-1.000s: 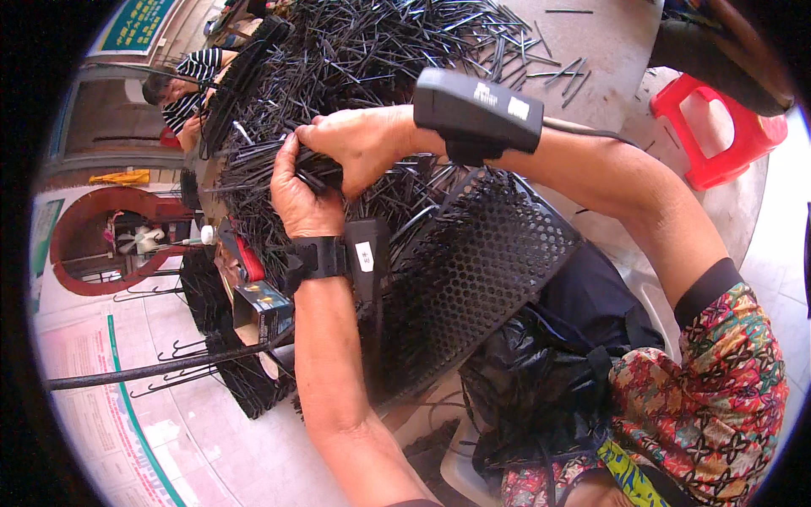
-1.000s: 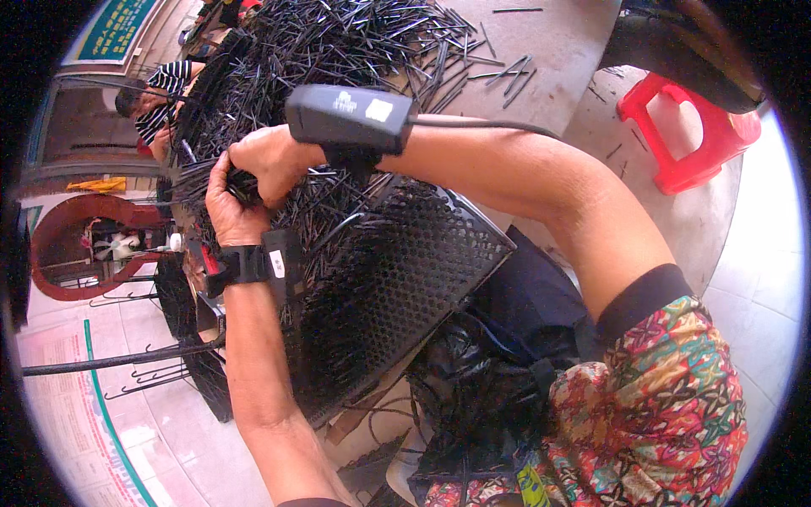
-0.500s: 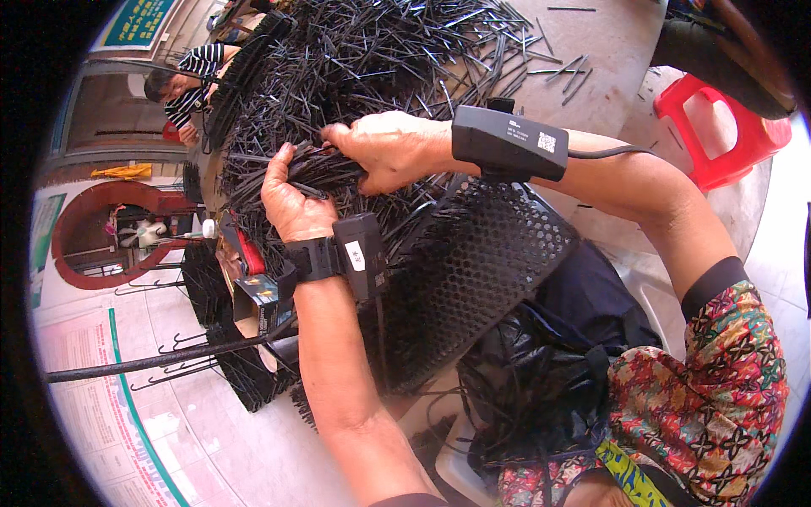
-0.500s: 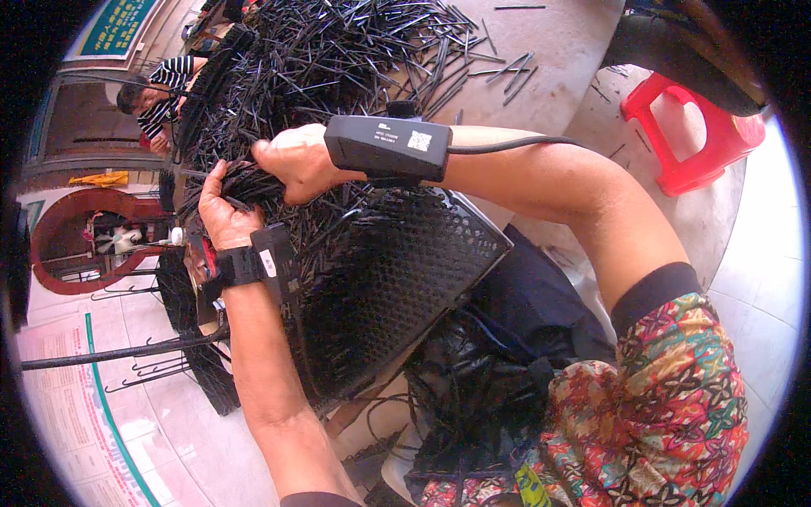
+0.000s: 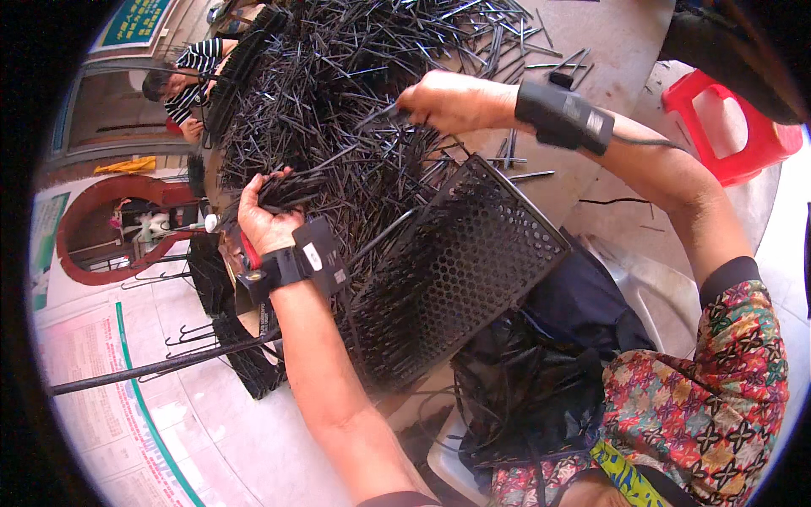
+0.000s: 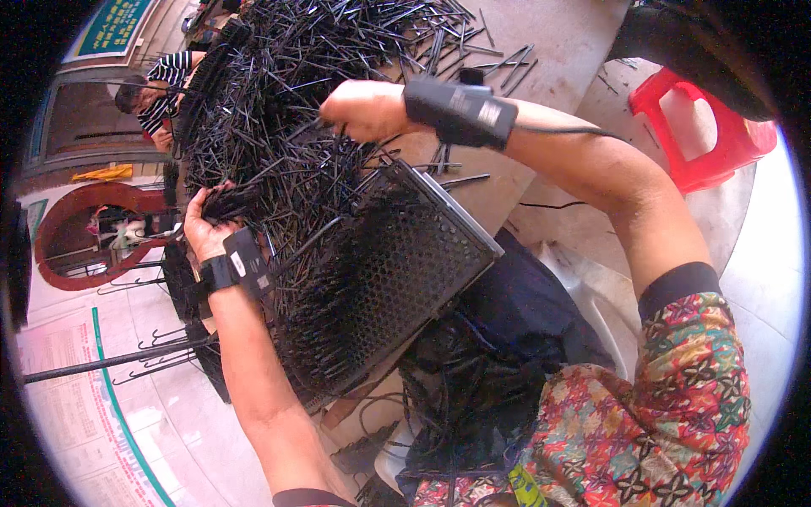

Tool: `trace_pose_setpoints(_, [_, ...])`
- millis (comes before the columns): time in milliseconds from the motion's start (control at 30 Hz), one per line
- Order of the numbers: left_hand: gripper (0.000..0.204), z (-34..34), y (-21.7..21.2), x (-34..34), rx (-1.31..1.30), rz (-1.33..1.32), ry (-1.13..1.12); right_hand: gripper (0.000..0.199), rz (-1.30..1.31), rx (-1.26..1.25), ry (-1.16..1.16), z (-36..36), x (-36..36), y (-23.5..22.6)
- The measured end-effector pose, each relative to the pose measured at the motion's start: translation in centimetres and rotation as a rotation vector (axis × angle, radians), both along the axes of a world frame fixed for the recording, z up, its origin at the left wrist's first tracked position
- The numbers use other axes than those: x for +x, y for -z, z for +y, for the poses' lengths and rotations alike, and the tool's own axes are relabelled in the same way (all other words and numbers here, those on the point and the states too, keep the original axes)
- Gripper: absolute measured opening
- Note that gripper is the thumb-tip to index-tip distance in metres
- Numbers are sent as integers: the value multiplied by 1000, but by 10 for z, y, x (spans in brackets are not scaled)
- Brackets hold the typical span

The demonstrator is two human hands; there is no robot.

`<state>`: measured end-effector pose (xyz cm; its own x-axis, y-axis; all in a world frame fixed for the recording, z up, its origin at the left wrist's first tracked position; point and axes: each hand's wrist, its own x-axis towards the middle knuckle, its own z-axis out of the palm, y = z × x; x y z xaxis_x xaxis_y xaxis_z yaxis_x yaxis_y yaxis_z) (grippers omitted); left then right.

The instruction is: The person inserts thin black metal rods into the holes of a perforated plastic hanger base. They repeatedly pick up rods from a pile on the table and insert them one by one into the base, occasionally adjusting the bundle in their hand.

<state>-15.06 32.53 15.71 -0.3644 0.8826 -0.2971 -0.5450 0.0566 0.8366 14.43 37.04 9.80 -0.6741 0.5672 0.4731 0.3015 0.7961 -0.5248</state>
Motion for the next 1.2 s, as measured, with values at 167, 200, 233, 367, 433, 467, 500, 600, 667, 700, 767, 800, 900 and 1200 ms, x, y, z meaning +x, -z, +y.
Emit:
trace_pose_setpoints(167, [14, -10, -2, 17, 119, -51, 328, 13, 376, -459, 486, 25, 0, 14])
trace_pose_setpoints(200, [16, -10, -2, 26, 146, -81, 376, 16, 329, -372, 558, 27, -9, 11])
trace_pose_setpoints(233, [16, -9, -2, 35, 153, -79, 419, 20, 284, -281, 633, 29, -20, 6])
trace_pose_setpoints(367, [17, -2, -2, 70, 38, -20, 369, 17, 399, -280, 505, 14, -62, -19])
trace_pose_setpoints(433, [21, 0, 3, 83, -12, -34, 282, 15, 379, -192, 344, 0, -76, -25])
trace_pose_setpoints(467, [23, -2, 5, 88, -10, -61, 320, 13, 307, -163, 267, -4, -76, -25])
trace_pose_setpoints(500, [26, -2, 5, 89, -71, -54, 294, 11, 289, -86, 163, -9, -77, -24])
trace_pose_setpoints(600, [24, -12, 8, 87, -114, -14, 287, 13, 161, -79, 29, -16, -78, -23])
trace_pose_setpoints(667, [22, -10, 10, 86, -142, -1, 222, 18, 154, -69, -55, -17, -77, -25])
trace_pose_setpoints(700, [20, -9, 11, 84, -122, -11, 240, 21, 168, -78, -110, -16, -76, -27])
trace_pose_setpoints(767, [17, -9, 11, 78, -116, -22, 241, 30, 56, -144, -178, -16, -74, -35])
trace_pose_setpoints(800, [16, -7, 10, 75, -142, -38, 192, 34, 70, -286, -205, -14, -70, -39])
trace_pose_setpoints(900, [13, -2, 9, 69, -86, -105, 254, 50, 263, -629, -228, -16, -55, -43])
trace_pose_setpoints(1200, [15, -19, -21, 49, 178, -40, 250, 23, 793, -1039, 295, -31, -8, -26])
